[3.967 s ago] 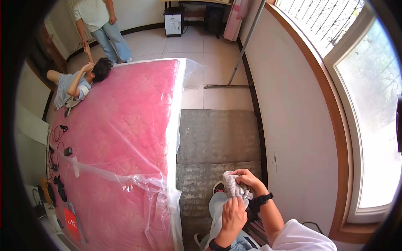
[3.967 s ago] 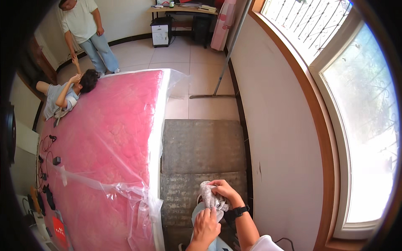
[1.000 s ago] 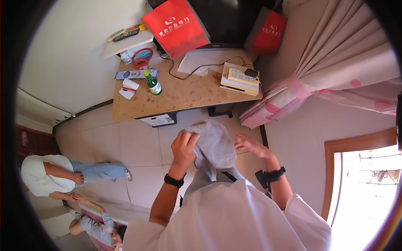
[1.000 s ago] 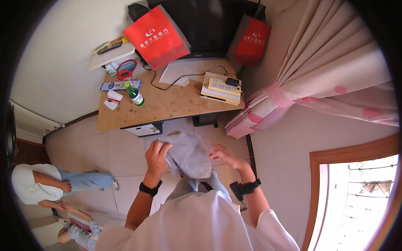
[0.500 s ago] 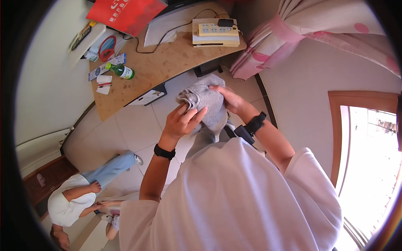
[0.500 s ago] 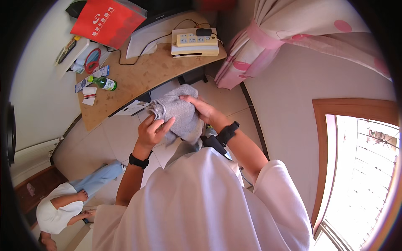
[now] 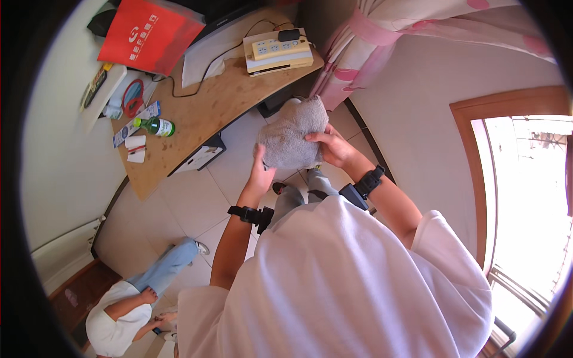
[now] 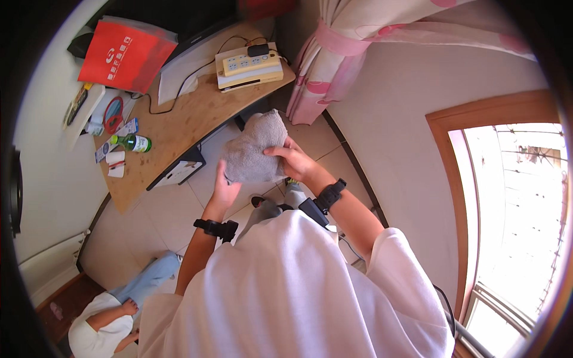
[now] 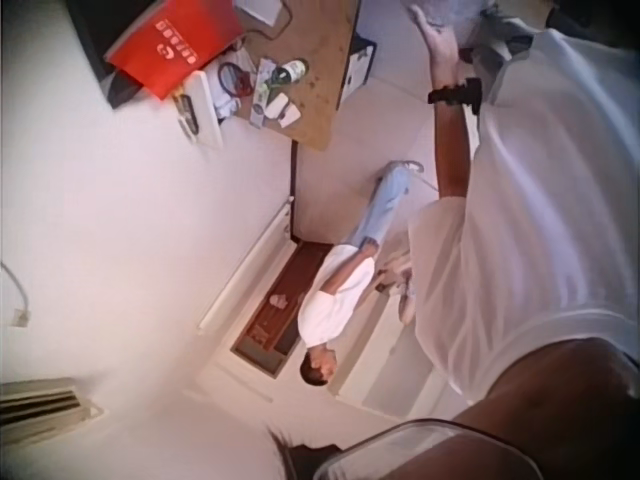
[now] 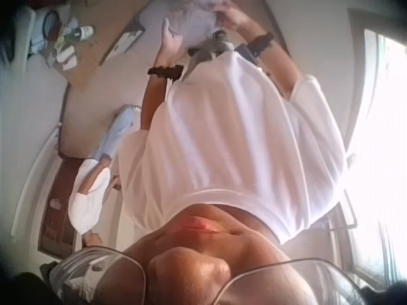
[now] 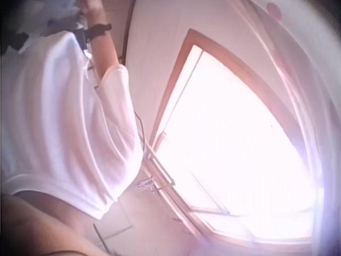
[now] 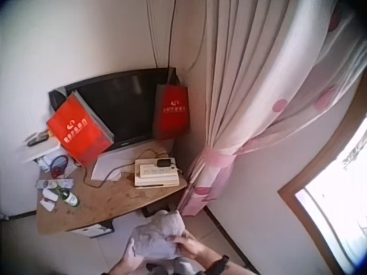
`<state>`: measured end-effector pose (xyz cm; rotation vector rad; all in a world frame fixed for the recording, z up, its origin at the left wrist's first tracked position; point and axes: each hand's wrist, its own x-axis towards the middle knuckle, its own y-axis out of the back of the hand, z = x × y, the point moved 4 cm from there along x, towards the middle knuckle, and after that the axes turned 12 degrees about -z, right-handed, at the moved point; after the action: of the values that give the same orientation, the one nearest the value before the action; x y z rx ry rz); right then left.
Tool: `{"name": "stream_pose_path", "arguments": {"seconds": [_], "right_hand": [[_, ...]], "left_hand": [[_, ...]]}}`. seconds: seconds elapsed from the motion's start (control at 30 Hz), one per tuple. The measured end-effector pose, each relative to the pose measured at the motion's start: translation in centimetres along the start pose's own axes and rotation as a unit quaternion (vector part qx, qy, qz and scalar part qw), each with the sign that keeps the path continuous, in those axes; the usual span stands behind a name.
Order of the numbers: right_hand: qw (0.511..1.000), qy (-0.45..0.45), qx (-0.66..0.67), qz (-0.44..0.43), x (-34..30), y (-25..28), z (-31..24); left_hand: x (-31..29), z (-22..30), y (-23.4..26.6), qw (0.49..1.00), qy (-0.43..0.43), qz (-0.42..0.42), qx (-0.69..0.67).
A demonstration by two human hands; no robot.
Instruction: The person wipes a small white desk with a cloth, rearranges various remote controls, a tape measure, and a bottle, and places items into a drawer.
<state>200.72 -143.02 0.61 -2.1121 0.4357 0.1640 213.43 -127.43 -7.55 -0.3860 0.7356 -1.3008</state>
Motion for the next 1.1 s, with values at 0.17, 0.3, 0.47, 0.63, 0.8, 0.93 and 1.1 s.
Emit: {"name": "stream_pose_path", "arguments": {"seconds": [0.17, 0.3, 0.47, 0.63, 0.8, 0.93, 1.1], "right_hand": [[0.996, -0.018, -0.073, -0.041, -3.2, 1.8, 0.8], [0.987, -0.079, -0.12, 0.076, -5.1, 1.5, 1.0], [0.932, -0.157, -0.265, 0.192, -4.6, 7.4, 6.3], [0.956, -0.11, -0.253, 0.103, -4.6, 6.6, 5.1], [0.958, -0.09, -0.27, -0.037, -4.7, 5.7, 7.3], [0.914, -0.034, -0.391, -0.103, -5.9, 3.4, 8.0], [0.941, -0.041, -0.319, -0.101, -7.4, 2.2, 5.9]], "left_hand": [[-0.3, 1.9, 1.0, 0.996, -0.054, -0.013, -0.065], [0.3, 3.1, 0.4, 0.994, -0.034, -0.005, -0.102], [-0.5, -4.1, 2.7, 0.934, 0.176, -0.059, -0.306], [-0.1, -5.2, 2.9, 0.969, 0.136, 0.052, -0.198], [0.1, -7.3, 4.8, 0.958, 0.237, 0.057, -0.153], [0.1, -9.1, 3.7, 0.945, 0.322, 0.007, -0.056], [1.3, -7.1, 2.4, 0.982, 0.176, -0.012, -0.074]]}}
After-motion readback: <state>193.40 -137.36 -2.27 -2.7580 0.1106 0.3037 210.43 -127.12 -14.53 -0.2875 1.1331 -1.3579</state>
